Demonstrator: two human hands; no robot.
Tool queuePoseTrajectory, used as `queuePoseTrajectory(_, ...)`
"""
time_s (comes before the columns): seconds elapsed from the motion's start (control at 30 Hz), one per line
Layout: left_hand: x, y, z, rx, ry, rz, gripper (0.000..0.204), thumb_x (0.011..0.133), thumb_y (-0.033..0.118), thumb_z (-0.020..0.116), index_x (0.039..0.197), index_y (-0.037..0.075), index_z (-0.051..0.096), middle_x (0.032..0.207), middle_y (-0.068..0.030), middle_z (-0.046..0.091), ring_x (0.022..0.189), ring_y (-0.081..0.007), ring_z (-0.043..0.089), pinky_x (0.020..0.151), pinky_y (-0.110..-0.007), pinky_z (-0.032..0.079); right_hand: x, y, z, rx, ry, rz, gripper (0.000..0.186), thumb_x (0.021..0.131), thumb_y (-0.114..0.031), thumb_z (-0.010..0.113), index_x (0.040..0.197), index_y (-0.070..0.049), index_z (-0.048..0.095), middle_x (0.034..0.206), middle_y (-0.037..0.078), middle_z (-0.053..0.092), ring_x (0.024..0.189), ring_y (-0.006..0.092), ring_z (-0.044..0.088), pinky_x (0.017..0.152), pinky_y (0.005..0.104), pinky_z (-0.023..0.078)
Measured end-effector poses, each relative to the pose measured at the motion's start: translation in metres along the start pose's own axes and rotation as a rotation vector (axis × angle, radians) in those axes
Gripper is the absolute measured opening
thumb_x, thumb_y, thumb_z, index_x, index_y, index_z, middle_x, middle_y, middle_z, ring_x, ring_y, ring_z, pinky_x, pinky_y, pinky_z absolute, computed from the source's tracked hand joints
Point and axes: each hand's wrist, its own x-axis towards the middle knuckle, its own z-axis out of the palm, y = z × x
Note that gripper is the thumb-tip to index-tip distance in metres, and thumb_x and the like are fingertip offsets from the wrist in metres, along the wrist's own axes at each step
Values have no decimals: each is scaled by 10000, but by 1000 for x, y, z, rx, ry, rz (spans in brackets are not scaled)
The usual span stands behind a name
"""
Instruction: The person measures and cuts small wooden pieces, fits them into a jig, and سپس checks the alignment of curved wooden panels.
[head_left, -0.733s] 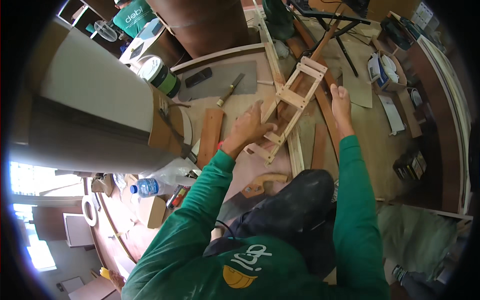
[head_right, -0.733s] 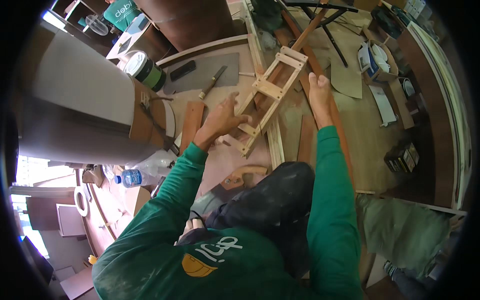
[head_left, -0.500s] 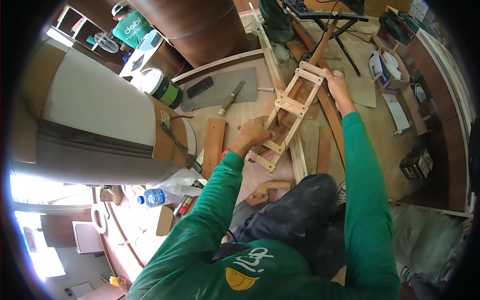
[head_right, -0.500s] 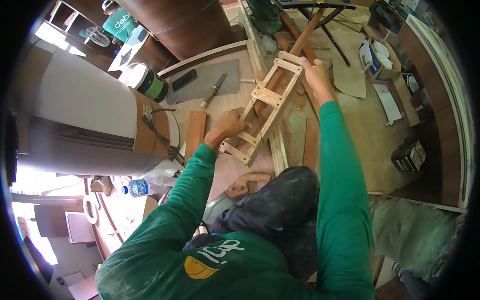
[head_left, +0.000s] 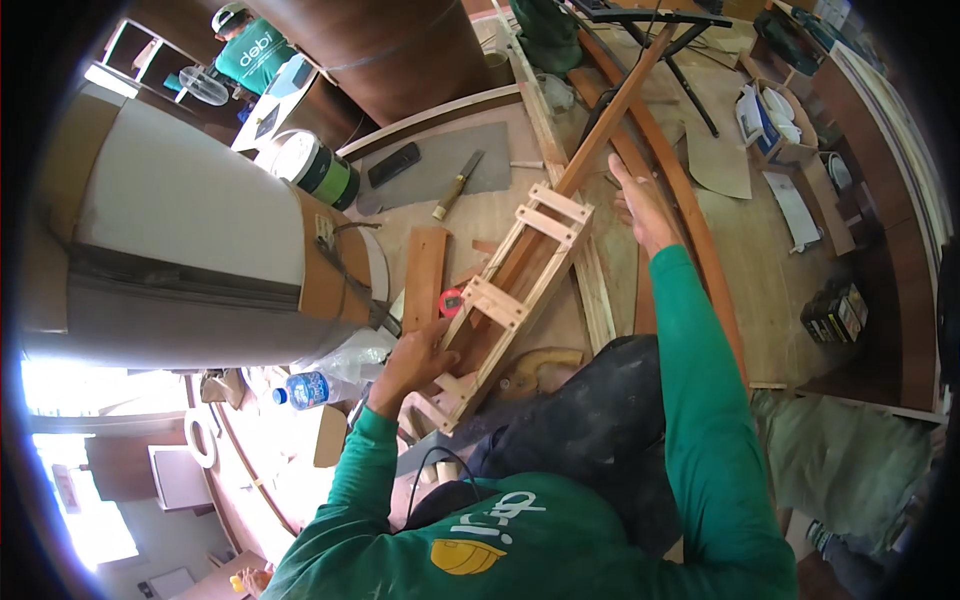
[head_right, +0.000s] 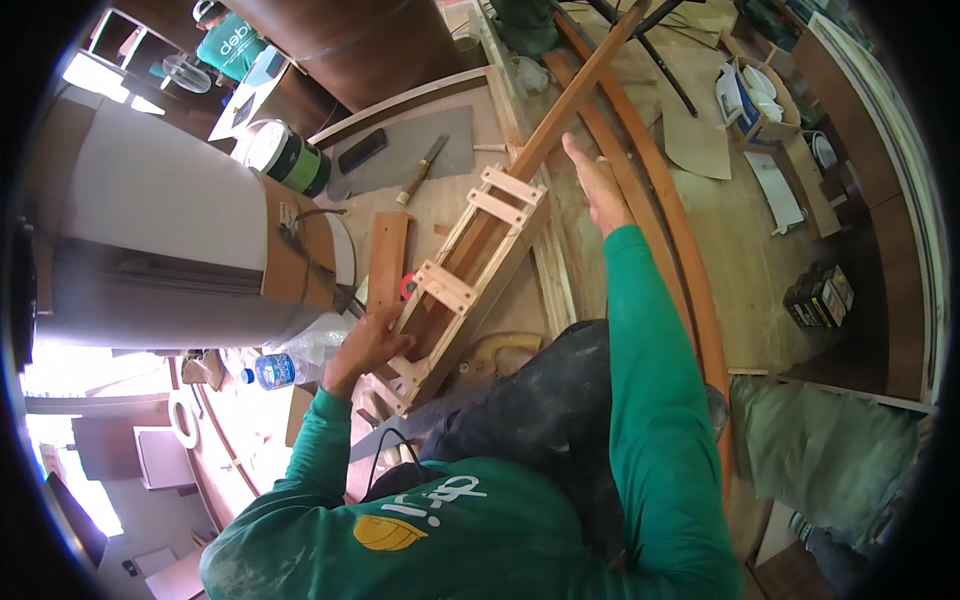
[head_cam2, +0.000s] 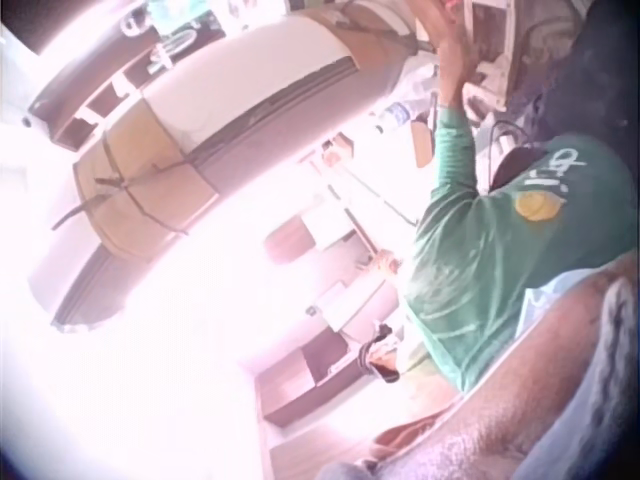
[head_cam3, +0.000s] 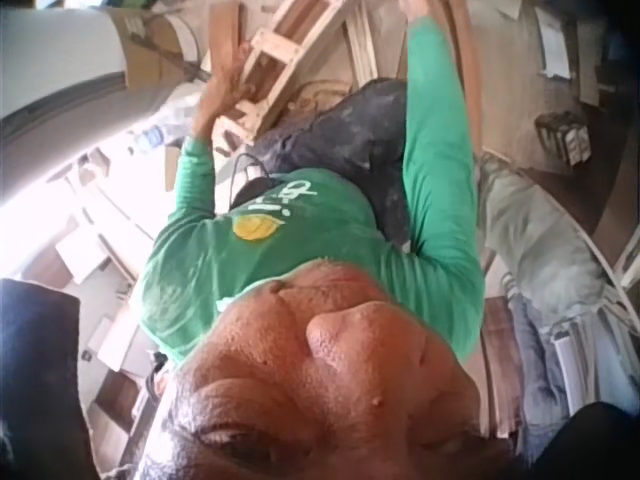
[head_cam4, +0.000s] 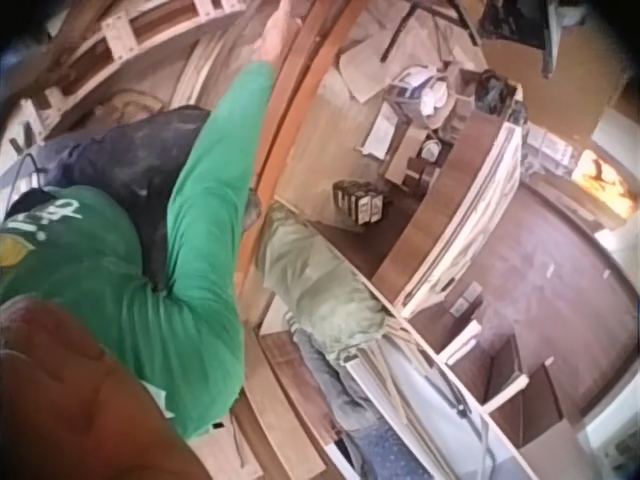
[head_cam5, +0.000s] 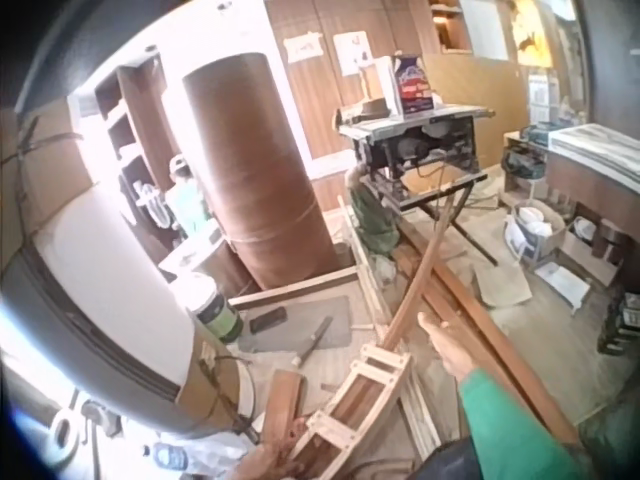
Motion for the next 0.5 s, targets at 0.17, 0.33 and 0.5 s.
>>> queuePoseTrajectory(0.17,-53,-20,-9,37,-65,-94,557,824,258,793,1341,110,645,1024,-244,724,951,-429,710,822,-507,547,17,10,33,260,-317,85,1352,669,-909,721,1642,-83,275,1536,295,409,1422,444,433,1133,624,372)
queuePoseTrajectory(0.33,-106,-49,-8,11,14,-81,539,823,224,799,1320,69,657,986,-226,714,912,-411,702,811,-489,542,-5,20,80,216,-190,208,1230,694,-791,820,1582,-59,388,1531,246,463,1383,410,481,1089,588,420)
queuePoseTrajectory(0.5,-132,-44,-12,82,3,-89,519,825,218,796,1289,32,654,1078,-239,702,1014,-423,682,857,-495,532,4,24,112,91,-92,55,866,778,-558,858,1335,62,625,1338,226,643,1271,319,596,1006,450,492)
